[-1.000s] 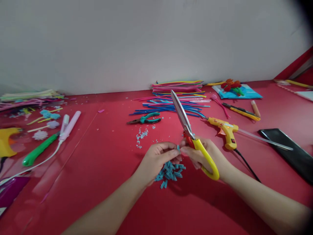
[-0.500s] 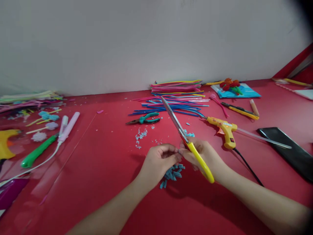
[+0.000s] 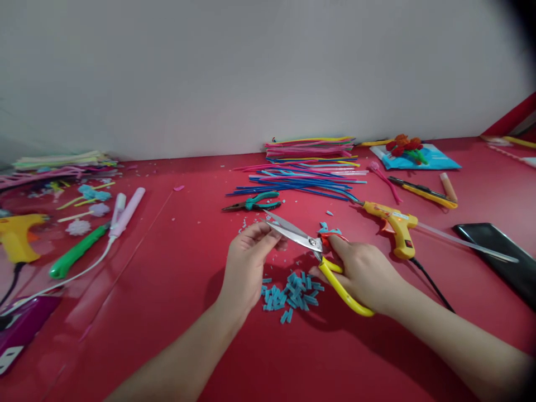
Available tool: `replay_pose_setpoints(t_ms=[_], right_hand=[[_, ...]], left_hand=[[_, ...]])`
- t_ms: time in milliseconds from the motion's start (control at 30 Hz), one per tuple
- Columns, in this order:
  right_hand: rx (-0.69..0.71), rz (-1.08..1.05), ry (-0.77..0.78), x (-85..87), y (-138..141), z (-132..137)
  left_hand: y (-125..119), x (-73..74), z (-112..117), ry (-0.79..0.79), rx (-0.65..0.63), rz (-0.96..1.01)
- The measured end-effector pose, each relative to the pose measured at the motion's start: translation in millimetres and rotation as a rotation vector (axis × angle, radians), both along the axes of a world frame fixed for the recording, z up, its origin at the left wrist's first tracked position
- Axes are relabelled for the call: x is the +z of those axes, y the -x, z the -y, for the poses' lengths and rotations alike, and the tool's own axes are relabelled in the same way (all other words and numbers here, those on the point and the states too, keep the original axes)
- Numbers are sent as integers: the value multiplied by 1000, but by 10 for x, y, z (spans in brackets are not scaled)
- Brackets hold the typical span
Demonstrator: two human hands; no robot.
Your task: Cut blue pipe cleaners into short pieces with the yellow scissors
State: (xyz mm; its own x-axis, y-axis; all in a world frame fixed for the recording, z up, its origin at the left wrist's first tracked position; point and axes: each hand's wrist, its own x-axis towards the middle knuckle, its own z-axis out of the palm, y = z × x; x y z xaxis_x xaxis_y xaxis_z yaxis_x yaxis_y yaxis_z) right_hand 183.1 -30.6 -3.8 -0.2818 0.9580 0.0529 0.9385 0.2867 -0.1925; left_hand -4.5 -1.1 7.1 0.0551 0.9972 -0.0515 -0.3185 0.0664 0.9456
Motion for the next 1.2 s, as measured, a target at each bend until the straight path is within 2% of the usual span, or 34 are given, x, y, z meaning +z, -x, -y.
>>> replay_pose_setpoints(t_ms=[1200], right_hand=[[34,23,-65,-61,-33,5]], left_hand=[[16,-2,2,4,-10,100]])
